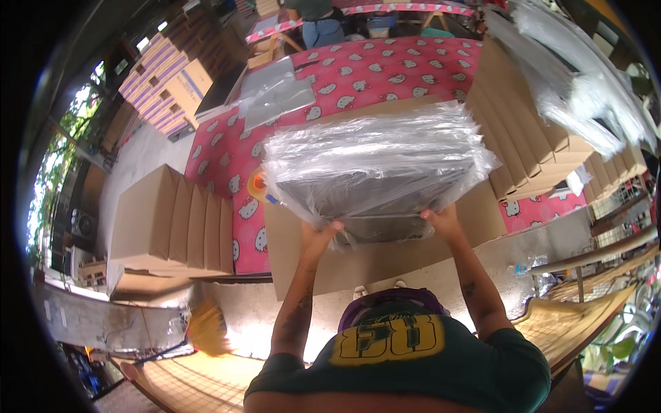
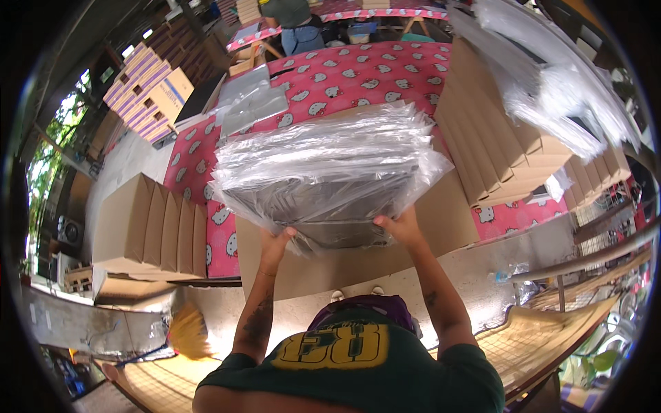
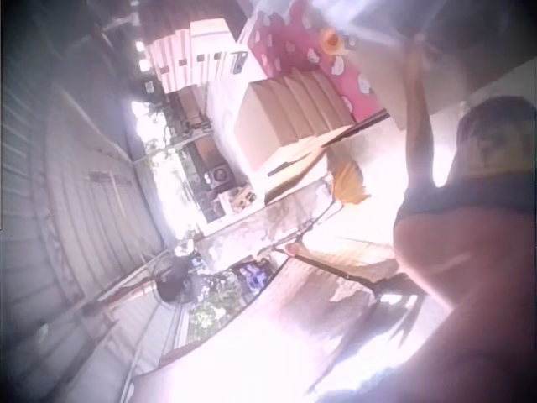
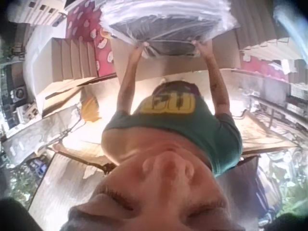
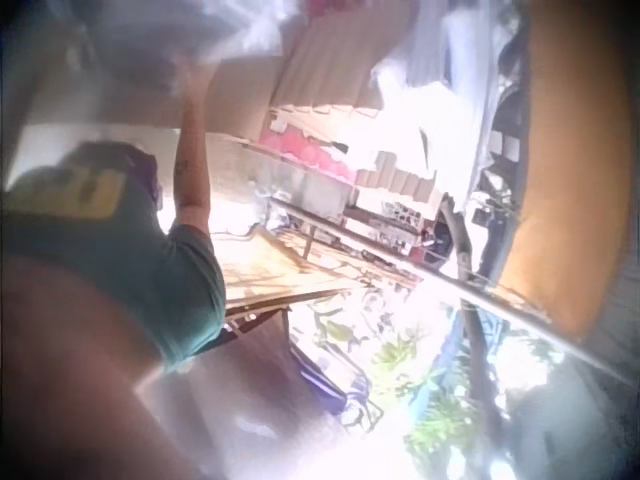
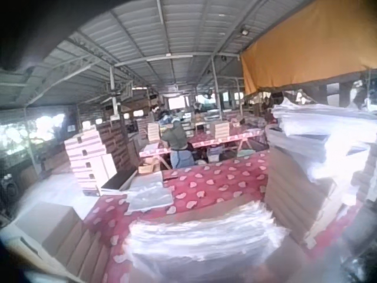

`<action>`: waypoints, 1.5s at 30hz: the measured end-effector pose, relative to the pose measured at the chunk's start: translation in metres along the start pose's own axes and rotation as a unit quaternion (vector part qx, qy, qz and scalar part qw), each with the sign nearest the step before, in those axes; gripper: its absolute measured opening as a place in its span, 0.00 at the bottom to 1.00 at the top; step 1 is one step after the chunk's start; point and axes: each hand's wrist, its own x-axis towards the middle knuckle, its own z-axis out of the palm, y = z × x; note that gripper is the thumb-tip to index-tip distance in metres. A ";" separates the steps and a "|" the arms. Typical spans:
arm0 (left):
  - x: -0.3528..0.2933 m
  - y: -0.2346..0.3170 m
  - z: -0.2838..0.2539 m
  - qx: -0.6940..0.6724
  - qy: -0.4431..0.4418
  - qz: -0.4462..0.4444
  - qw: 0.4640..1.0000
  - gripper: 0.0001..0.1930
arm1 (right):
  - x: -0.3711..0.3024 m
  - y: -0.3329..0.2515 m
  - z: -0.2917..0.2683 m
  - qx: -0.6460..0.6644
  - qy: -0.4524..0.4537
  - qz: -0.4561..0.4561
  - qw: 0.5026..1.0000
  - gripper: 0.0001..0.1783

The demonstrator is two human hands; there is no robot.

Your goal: The person wraps brown paper around objects, secures the paper with tape from a dispenser, and places packaged items into a stack. They also place plastic-wrapped items into larger paper envelopes and fold the flaps.

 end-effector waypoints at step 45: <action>0.044 -0.087 -0.014 0.192 0.029 -0.242 0.951 0.41 | -0.016 0.089 -0.002 -0.053 -0.044 0.420 0.905 0.47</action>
